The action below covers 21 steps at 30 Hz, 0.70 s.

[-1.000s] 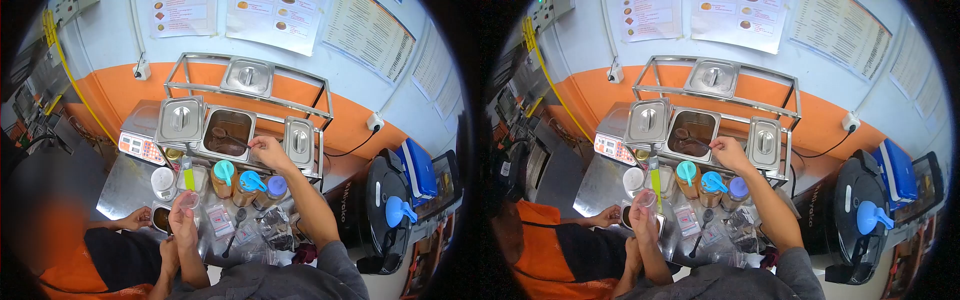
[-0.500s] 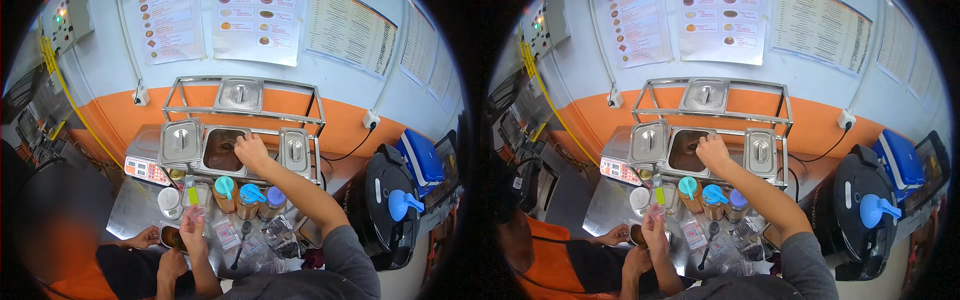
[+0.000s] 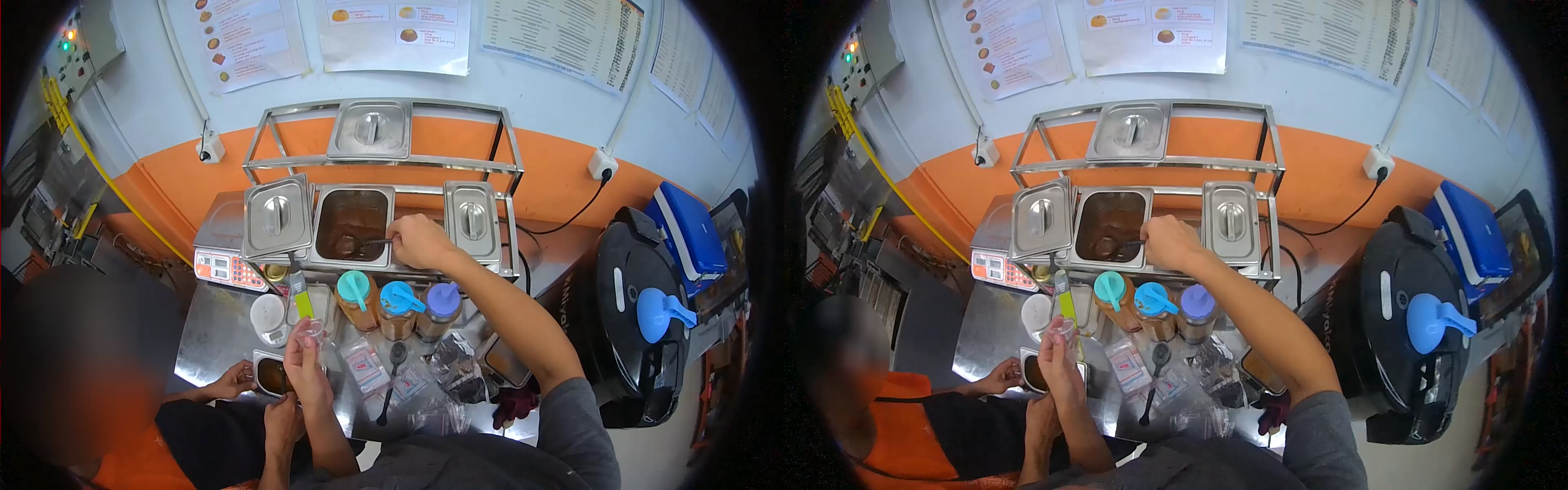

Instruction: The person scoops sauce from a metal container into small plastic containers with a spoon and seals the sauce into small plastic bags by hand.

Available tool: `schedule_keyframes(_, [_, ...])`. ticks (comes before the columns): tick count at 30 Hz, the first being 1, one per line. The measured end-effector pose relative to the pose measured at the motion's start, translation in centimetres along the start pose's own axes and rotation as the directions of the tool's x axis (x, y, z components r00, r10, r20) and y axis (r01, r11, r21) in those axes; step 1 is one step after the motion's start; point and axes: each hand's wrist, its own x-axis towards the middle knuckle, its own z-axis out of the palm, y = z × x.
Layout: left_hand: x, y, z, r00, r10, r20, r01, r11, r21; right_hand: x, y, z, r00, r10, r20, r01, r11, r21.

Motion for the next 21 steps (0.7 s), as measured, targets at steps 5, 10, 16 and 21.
schedule_keyframes(5, [0.4,0.4,0.1,0.999,0.052,0.0,-0.052,0.997,0.057,-1.2,-0.1,0.7,0.999,0.032,-0.012,-0.031,0.998,0.051])
schedule_keyframes(10, [0.8,0.4,-1.0,0.999,0.004,-0.033,-0.003,0.999,0.036,-1.3,-2.3,1.8,0.999,0.043,0.007,-0.042,0.999,-0.023])
schedule_keyframes(16, [1.0,1.1,-1.0,0.996,0.075,-0.039,-0.071,0.993,0.092,-0.3,-2.2,3.6,0.992,0.103,-0.071,-0.086,0.975,0.207])
schedule_keyframes(21, [2.3,3.7,-1.2,0.958,0.284,-0.033,-0.268,0.934,0.237,-1.0,-0.5,2.8,0.982,0.183,-0.039,-0.147,0.883,0.445])
